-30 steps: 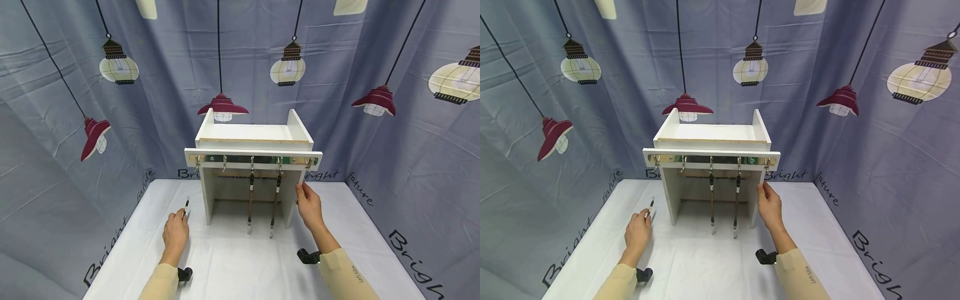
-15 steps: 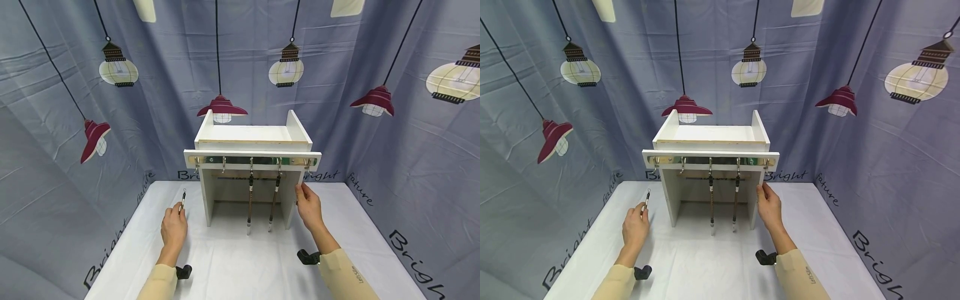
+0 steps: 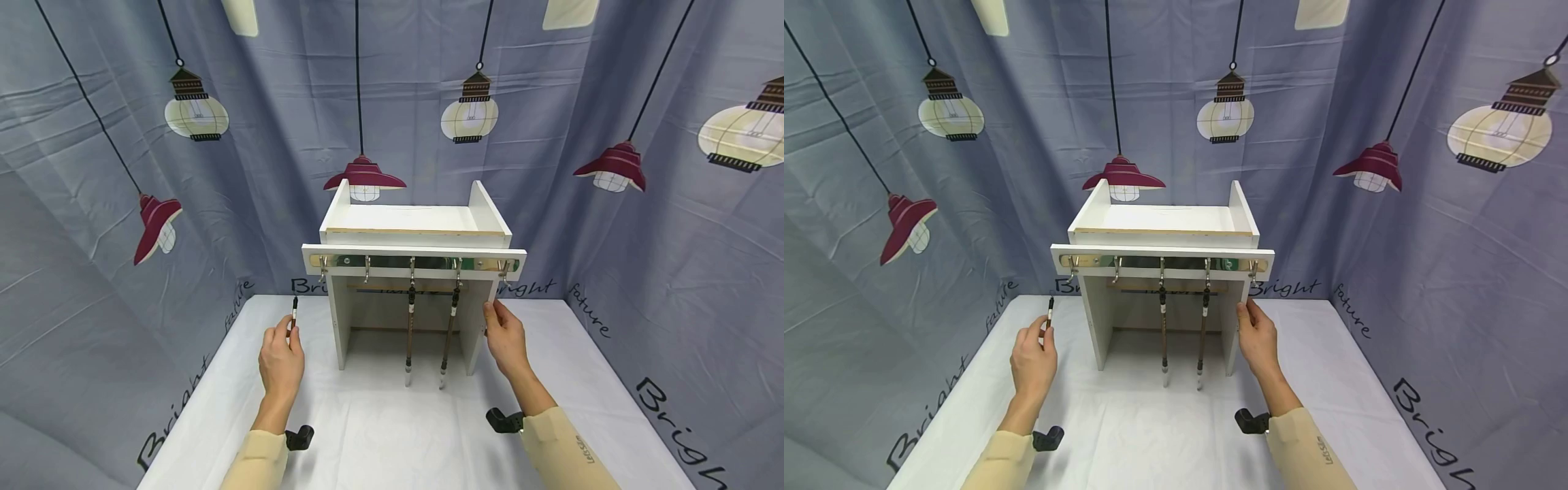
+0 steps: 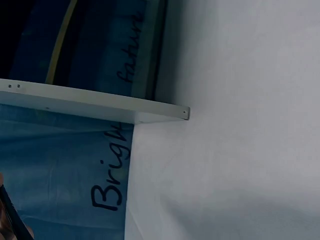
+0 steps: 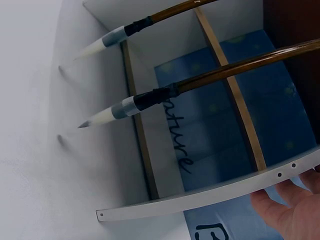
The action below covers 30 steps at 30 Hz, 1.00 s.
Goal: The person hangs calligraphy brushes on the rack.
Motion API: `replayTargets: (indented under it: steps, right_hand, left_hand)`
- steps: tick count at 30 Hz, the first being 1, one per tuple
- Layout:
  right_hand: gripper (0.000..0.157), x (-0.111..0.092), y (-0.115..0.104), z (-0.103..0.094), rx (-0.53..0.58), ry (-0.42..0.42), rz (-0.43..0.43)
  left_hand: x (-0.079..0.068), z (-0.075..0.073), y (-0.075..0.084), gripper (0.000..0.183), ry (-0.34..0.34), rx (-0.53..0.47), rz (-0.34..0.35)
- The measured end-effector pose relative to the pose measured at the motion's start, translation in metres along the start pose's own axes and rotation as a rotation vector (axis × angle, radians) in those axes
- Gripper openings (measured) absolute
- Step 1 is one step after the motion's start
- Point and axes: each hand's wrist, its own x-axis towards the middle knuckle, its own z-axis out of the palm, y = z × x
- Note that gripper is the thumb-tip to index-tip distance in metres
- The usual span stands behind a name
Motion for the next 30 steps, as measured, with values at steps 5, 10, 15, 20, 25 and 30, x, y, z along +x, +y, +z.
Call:
replayTargets:
  steps: [5,10,15,20,25,30]
  right_hand:
    - [0.070,-0.001,0.000,0.000,0.004,-0.002,-0.004]
    - [0.070,-0.001,-0.002,0.000,-0.004,0.003,-0.015]
    - [0.070,-0.001,-0.002,0.001,-0.011,0.009,-0.014]
    - [0.070,-0.001,-0.002,0.000,-0.002,0.007,-0.009]
    - [0.071,0.000,-0.002,-0.001,0.006,-0.003,0.002]
    - [0.072,0.000,-0.001,-0.001,0.006,-0.004,0.013]
  left_hand:
    - [0.005,-0.005,0.009,0.028,0.031,-0.027,-0.010]
    - [0.011,-0.009,0.017,0.028,0.059,-0.063,0.006]
    - [0.016,-0.015,0.025,0.027,0.088,-0.087,0.026]
    - [0.019,-0.022,0.036,0.029,0.115,-0.107,0.050]
    - [0.025,-0.030,0.050,0.029,0.143,-0.150,0.065]
    - [0.027,-0.037,0.061,0.028,0.159,-0.178,0.059]
